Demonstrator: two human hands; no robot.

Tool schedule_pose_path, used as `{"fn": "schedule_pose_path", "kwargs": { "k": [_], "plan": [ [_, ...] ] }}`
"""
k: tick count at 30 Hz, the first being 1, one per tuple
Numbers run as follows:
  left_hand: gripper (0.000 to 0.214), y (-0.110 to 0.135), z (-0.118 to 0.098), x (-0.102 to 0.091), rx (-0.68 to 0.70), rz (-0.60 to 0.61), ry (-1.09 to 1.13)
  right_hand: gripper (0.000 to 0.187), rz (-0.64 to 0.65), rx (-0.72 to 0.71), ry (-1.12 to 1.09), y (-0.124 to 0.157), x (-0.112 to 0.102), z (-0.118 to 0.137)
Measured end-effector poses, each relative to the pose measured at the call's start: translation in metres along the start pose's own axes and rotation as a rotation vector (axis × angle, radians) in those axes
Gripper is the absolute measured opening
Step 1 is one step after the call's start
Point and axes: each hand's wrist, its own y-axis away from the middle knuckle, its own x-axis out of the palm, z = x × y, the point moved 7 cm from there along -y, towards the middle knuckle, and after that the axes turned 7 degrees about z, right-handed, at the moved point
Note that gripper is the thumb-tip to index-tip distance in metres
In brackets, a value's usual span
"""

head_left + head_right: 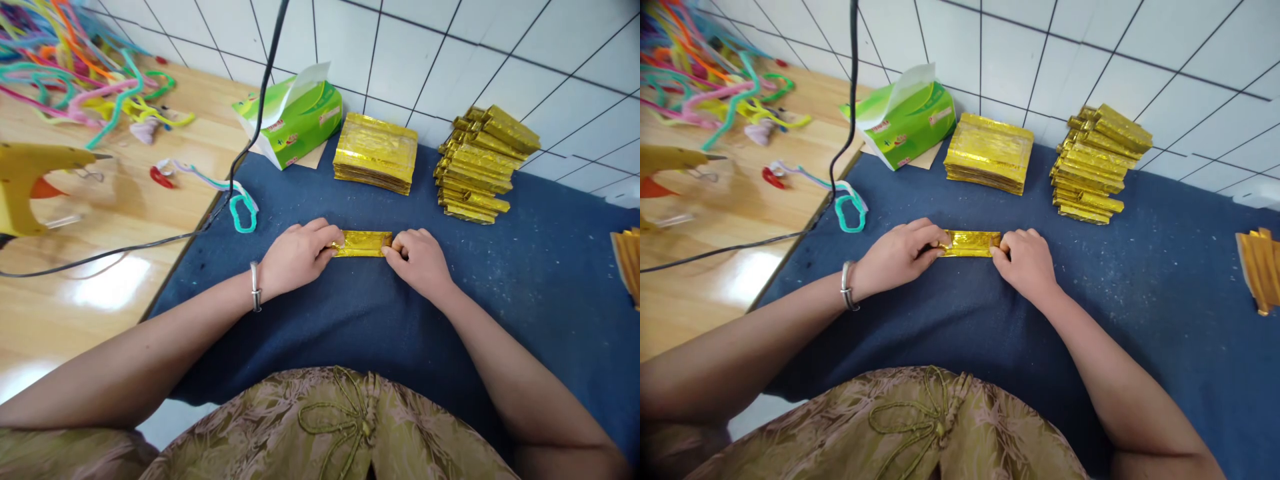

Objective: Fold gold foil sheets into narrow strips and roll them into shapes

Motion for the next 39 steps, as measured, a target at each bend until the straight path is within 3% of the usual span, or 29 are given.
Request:
{"fn": "schedule_pose_path", "kwargs": {
  "k": [7, 17, 28, 39],
  "plan": [
    [0.039, 0.004, -0.016, 0.007, 0.173, -0.01, -0.139, 0.027, 0.003, -0.032, 0.036, 0.001, 0.0, 0.0],
    [0.04, 0.009, -0.026, 0.011, 0.287, -0.011, -0.364, 0.03, 0.026, -0.012, 0.155, 0.001, 0.003, 0.001],
    [0.029, 0.009, -0.04, 0.01, 0.308, 0.005, -0.468, 0.025, 0.012, -0.016, 0.143, 0.001, 0.003, 0.002],
    [0.034, 0.012, -0.051, 0.015, 0.287, 0.074, -0.459, 0.025, -0.073, -0.018, 0.113, 0.012, -0.004, 0.008]
  ]
}}
